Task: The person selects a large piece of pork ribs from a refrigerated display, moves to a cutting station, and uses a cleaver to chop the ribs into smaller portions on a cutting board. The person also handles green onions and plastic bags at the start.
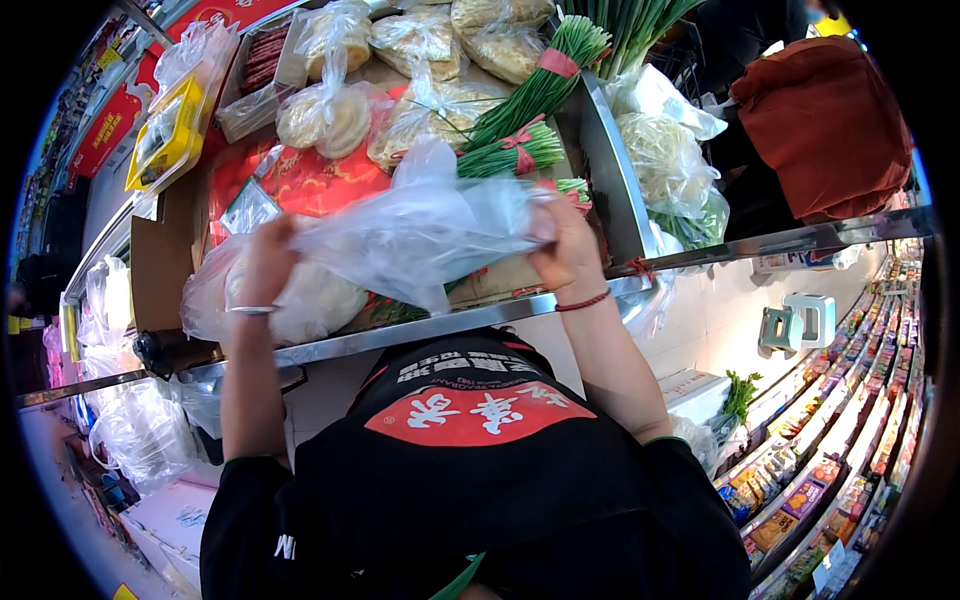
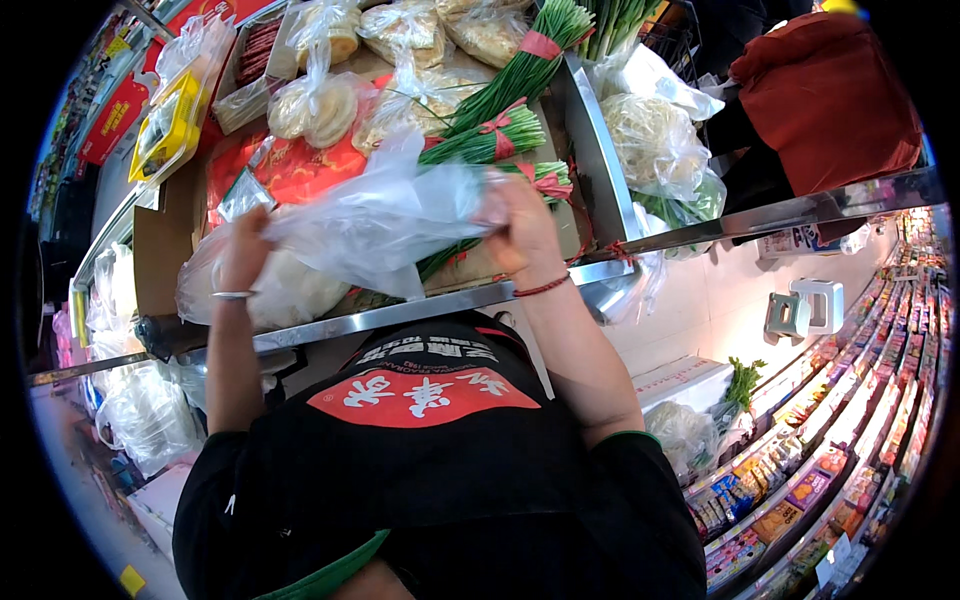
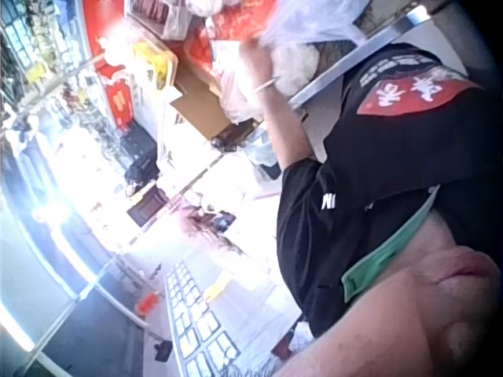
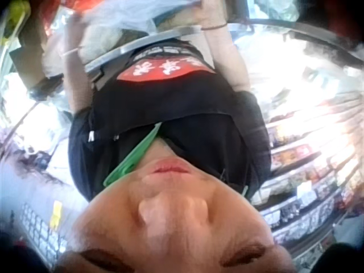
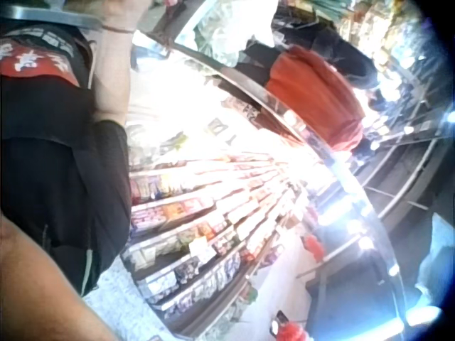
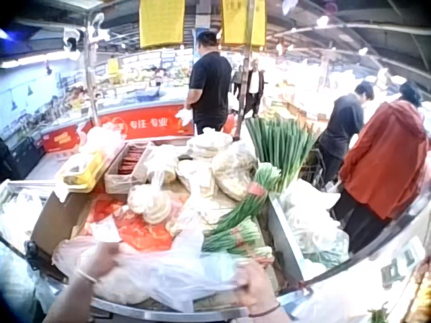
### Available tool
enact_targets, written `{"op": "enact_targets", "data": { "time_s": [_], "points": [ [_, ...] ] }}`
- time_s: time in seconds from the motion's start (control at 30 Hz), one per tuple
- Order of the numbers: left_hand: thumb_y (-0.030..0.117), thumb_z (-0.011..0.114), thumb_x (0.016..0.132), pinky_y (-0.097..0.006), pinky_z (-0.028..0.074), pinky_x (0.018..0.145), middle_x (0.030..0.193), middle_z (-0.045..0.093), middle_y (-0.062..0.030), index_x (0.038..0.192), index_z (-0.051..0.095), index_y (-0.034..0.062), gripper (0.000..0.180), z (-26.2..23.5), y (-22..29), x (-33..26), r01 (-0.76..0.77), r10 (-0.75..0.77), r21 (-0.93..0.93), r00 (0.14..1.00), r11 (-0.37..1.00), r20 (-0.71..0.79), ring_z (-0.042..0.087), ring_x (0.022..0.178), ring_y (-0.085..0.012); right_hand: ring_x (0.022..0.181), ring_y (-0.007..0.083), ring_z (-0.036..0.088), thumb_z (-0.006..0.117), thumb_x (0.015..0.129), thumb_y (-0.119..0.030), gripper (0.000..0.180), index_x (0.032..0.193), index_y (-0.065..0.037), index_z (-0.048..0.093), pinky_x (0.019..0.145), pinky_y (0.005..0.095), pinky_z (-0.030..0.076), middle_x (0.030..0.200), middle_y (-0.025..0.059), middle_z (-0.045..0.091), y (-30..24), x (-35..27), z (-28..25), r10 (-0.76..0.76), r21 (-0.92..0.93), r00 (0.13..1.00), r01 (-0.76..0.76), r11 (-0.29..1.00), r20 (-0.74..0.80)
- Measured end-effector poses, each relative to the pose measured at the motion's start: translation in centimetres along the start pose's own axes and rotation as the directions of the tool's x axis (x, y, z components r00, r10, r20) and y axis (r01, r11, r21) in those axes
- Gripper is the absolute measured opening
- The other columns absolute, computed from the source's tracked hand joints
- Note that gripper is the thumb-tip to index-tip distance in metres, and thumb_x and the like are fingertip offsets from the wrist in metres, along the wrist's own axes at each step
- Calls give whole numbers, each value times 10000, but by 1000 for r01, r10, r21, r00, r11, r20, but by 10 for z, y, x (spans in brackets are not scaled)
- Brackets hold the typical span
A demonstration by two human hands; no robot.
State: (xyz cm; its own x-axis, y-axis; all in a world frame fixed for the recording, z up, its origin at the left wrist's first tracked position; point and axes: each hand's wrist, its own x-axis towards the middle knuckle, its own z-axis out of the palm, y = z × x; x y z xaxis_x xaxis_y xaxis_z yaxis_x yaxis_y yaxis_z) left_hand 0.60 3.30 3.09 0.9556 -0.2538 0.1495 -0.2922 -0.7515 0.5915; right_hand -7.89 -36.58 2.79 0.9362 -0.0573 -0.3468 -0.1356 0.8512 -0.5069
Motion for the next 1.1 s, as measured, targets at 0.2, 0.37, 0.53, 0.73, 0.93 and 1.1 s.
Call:
{"op": "enact_targets", "data": {
  "time_s": [0.2, 0.37, 0.53, 0.73, 0.93, 1.1],
  "points": [
    [121, 702, 780, -391, 484, 786, 922, 671, -121, 1020, 649, 16, 267, -23, 17, -4, 90, 41, 292, 910, 952, -413, 635, 847, -255, 479, 51, 420, 600, 934, -133, 182, 763, -109, 543, 421, 225, 340, 581, -46, 452, -11, -13, 28, 5, -225, 998, 11, 974, 69],
    [54, 696, 715, -406, 415, 1014, 1264, 568, -185, 1126, 662, 56, 413, 40, 95, 2, -226, 294, 329, 939, 917, -177, 570, 1145, -308, 461, 28, 407, 594, 960, -147, 181, 793, -82, 578, 399, 205, 279, 670, 17, 608, 8, -19, 59, 389, -575, 874, -166, 801, 291],
    [-93, 563, 720, -341, 464, 905, 1087, 593, -111, 1063, 645, 28, 373, 3, 77, 15, -254, 255, 33, 942, 967, -217, 601, 1008, -259, 459, 17, 398, 622, 947, -149, 237, 739, -87, 527, 418, 195, 281, 697, 40, 641, 1, 22, 17, 373, -691, 889, -94, 717, 266],
    [84, 585, 862, -172, 302, 503, 771, 519, 59, 1001, 575, 107, 141, -89, 68, 12, 486, -502, -501, 857, 716, 114, 445, 630, 1, 1272, 292, 489, 631, 855, -129, 503, 1339, -78, 502, 1058, 433, 387, 1327, 136, 544, -7, 157, -71, 15, -803, 857, 489, -341, 515],
    [241, 616, 921, -177, 259, 443, 619, 467, 89, 851, 641, 103, 157, -135, 95, 45, 538, -514, -380, 840, 753, 172, 369, 491, -2, 1083, 278, 542, 620, 809, -131, 472, 1271, -93, 531, 1053, 472, 370, 1067, 91, 589, -9, 201, -52, 288, -159, 711, 490, -857, 642],
    [328, 558, 952, -180, 258, 405, 758, 688, -56, 934, 662, 80, 270, -180, 82, 62, 535, -427, -585, 843, 609, 327, 344, 432, -26, 1041, 353, 563, 822, 587, -204, 540, 1051, -70, 581, 934, 453, 440, 1068, 135, 594, -35, 166, -21, 129, -513, 689, 639, -573, 713]
  ]
}}
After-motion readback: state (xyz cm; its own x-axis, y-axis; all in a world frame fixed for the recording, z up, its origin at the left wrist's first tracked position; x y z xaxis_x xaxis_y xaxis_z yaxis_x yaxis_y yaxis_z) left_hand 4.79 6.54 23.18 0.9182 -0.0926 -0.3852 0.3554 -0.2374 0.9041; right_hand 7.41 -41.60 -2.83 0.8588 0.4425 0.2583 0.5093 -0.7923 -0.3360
